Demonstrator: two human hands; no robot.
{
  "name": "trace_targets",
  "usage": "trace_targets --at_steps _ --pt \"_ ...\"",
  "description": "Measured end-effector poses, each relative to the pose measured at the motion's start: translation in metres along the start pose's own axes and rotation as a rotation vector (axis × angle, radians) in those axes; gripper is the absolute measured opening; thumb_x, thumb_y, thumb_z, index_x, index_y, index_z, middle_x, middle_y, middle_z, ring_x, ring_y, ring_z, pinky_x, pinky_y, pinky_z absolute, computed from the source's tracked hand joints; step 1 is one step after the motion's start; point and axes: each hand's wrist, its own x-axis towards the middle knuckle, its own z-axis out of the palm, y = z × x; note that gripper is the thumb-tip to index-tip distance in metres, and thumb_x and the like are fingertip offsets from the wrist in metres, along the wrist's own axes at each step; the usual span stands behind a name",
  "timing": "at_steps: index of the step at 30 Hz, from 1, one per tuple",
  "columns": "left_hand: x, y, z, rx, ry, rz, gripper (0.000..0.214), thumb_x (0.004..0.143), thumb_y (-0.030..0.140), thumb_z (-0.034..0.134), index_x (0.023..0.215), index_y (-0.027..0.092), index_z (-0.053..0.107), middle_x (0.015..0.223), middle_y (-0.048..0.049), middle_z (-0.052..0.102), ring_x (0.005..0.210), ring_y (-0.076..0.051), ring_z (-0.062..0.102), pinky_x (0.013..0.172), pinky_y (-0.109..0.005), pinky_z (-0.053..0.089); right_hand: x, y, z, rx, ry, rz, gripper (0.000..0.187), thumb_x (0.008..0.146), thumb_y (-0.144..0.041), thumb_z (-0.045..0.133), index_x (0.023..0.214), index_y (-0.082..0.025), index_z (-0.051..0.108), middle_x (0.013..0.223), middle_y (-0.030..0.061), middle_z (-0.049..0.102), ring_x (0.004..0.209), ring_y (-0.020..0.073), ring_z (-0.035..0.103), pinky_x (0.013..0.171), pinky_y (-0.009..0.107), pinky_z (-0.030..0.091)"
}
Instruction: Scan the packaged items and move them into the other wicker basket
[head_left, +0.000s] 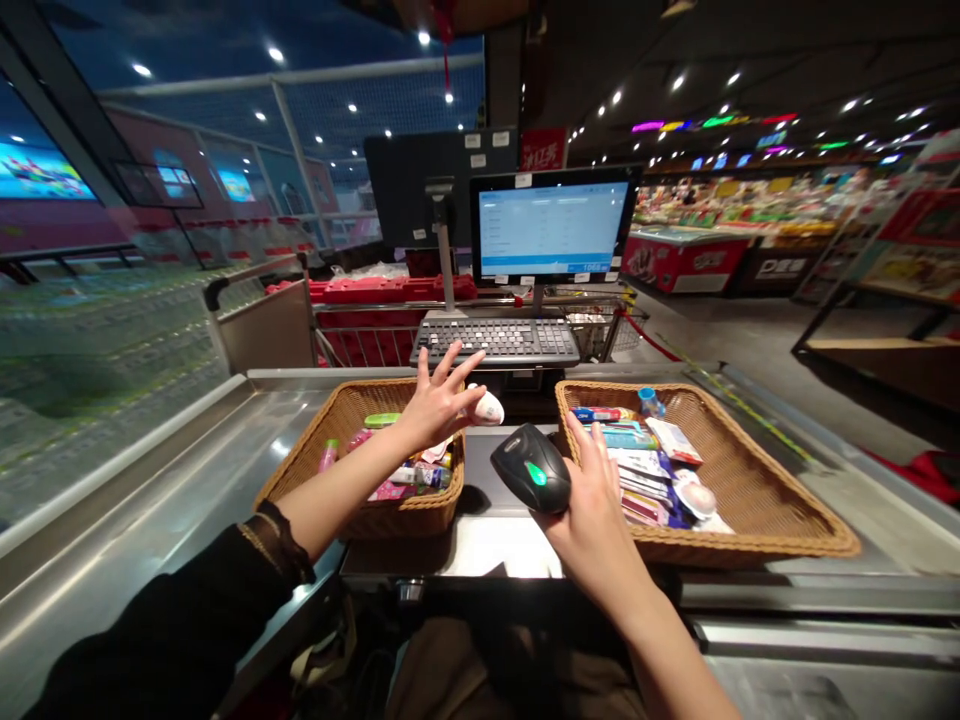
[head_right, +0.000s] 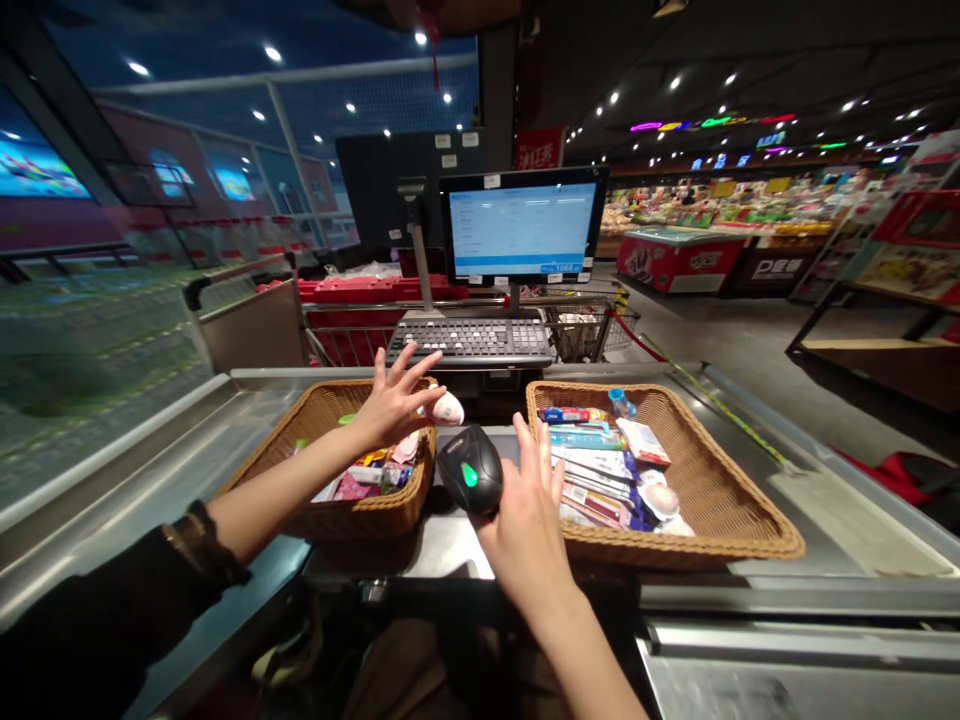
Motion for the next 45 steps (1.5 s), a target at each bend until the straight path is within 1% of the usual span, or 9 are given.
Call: trace_targets --at_steps 7,9,14,20,27,30,35,39,45 --pt "0.009 0.011 -0.005 0.014 0.008 0.025 0.044 0.079 0.030 0.081 0.120 0.025 0.068 0.164 -0.0149 0.032 0.154 -0.044 0.014 0.112 -0.082 0.004 0.003 0.007 -0.020 -0.029 -0.031 0.042 0.043 0.082 -0.015 0.055 0.124 -0.017 0.063 0.164 0.0162 0.027 0.154 0.0456 0.014 0.115 0.074 0.028" --pt "0.014 0.015 -0.004 -0.003 0.017 0.030 0.044 0.078 0.029 0.081 0.120 0.026 0.069 0.163 -0.0142 0.034 0.154 -0.044 0.015 0.112 -0.082 0.005 0.007 0.018 -0.035 -0.053 -0.004 0.067 0.042 0.080 -0.017 0.060 0.122 -0.018 0.064 0.163 0.0162 0.029 0.154 0.0461 0.015 0.115 0.073 0.029" --pt "0.040 0.036 0.010 -0.049 0.040 0.035 0.040 0.078 0.029 0.081 0.116 0.027 0.071 0.163 -0.0121 0.035 0.154 -0.044 0.016 0.113 -0.082 0.006 0.013 0.062 -0.087 -0.146 0.205 0.191 0.039 0.079 -0.024 0.063 0.117 -0.017 0.064 0.161 0.0183 0.033 0.153 0.0460 0.020 0.116 0.075 0.026" --pt "0.092 0.092 0.029 -0.160 -0.002 0.073 0.038 0.076 0.033 0.081 0.112 0.024 0.072 0.161 -0.0146 0.037 0.153 -0.047 0.015 0.112 -0.084 0.006 0.016 0.104 -0.142 -0.246 0.317 0.284 0.041 0.078 -0.028 0.065 0.116 -0.012 0.065 0.162 0.0228 0.030 0.153 0.0491 0.016 0.117 0.075 0.023" --pt "0.150 0.166 0.068 -0.192 -0.213 0.062 0.033 0.079 0.041 0.079 0.099 0.016 0.073 0.158 -0.0206 0.039 0.153 -0.047 0.015 0.113 -0.083 0.009 0.021 0.126 -0.182 -0.400 0.276 0.287 0.039 0.076 -0.023 0.069 0.114 -0.017 0.066 0.164 0.0180 0.029 0.153 0.0498 0.015 0.113 0.081 0.020" --pt "0.171 0.190 0.089 -0.201 -0.252 0.030 0.032 0.080 0.039 0.077 0.102 0.016 0.072 0.158 -0.0195 0.040 0.153 -0.045 0.015 0.114 -0.082 0.010 0.020 0.131 -0.195 -0.467 0.213 0.284 0.041 0.074 -0.020 0.072 0.114 -0.016 0.066 0.164 0.0190 0.028 0.153 0.0492 0.015 0.112 0.081 0.023" --pt "0.196 0.218 0.116 -0.210 -0.277 0.005 0.022 0.086 0.022 0.068 0.107 0.019 0.072 0.157 -0.0165 0.042 0.154 -0.042 0.018 0.116 -0.079 0.008 0.013 0.135 -0.211 -0.502 0.127 0.268 0.040 0.075 -0.020 0.070 0.115 -0.015 0.066 0.163 0.0211 0.029 0.153 0.0486 0.016 0.111 0.081 0.025" --pt "0.206 0.225 0.131 -0.184 -0.298 -0.067 0.027 0.091 0.016 0.059 0.116 0.020 0.070 0.156 -0.0161 0.044 0.154 -0.040 0.018 0.117 -0.077 0.009 0.007 0.140 -0.216 -0.515 0.136 0.259 0.033 0.077 -0.020 0.068 0.109 -0.015 0.068 0.163 0.0208 0.030 0.153 0.0478 0.016 0.111 0.080 0.025" --pt "0.204 0.219 0.135 -0.246 -0.345 -0.087 0.064 0.079 0.025 0.079 0.138 0.029 0.056 0.161 -0.0157 0.037 0.154 -0.043 0.016 0.113 -0.080 0.012 0.006 0.141 -0.205 -0.482 0.100 0.215 0.031 0.077 -0.020 0.066 0.107 -0.014 0.066 0.163 0.0221 0.031 0.153 0.0490 0.017 0.110 0.081 0.026"
